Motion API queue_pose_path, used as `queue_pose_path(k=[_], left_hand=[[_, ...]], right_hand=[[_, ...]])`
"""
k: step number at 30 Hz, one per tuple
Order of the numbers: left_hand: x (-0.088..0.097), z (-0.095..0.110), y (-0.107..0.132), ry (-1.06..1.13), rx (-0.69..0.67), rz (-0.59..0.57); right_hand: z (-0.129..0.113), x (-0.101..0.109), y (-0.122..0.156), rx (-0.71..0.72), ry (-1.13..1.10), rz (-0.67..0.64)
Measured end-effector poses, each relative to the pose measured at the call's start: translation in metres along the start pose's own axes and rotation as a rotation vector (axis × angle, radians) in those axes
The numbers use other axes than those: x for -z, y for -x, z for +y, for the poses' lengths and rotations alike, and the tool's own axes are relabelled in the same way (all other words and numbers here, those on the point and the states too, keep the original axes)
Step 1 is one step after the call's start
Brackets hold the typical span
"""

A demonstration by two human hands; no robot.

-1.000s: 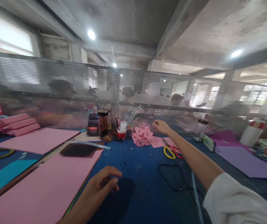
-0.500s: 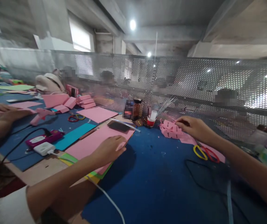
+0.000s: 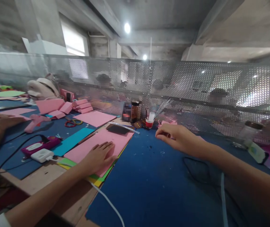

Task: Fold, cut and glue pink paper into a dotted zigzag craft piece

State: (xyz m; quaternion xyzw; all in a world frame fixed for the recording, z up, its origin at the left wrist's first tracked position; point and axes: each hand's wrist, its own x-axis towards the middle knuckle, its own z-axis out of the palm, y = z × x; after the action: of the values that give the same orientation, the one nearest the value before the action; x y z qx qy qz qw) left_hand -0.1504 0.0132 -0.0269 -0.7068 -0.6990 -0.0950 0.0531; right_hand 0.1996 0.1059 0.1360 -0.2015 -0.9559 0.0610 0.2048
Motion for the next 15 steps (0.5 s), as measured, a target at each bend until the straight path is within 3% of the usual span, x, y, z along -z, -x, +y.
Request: queue_pose_path(k=[6, 15], left_hand=[[-0.003, -0.002, 0.001, 0.019, -0.052, 0.085], [0.002, -0.006, -0.002, -0.004, -0.106, 0.086]], right_hand=[[-0.006, 0.007, 0.028, -0.009, 0.062, 0.023], [-0.011, 0.013, 0.055, -0.037, 0.081, 0.010]])
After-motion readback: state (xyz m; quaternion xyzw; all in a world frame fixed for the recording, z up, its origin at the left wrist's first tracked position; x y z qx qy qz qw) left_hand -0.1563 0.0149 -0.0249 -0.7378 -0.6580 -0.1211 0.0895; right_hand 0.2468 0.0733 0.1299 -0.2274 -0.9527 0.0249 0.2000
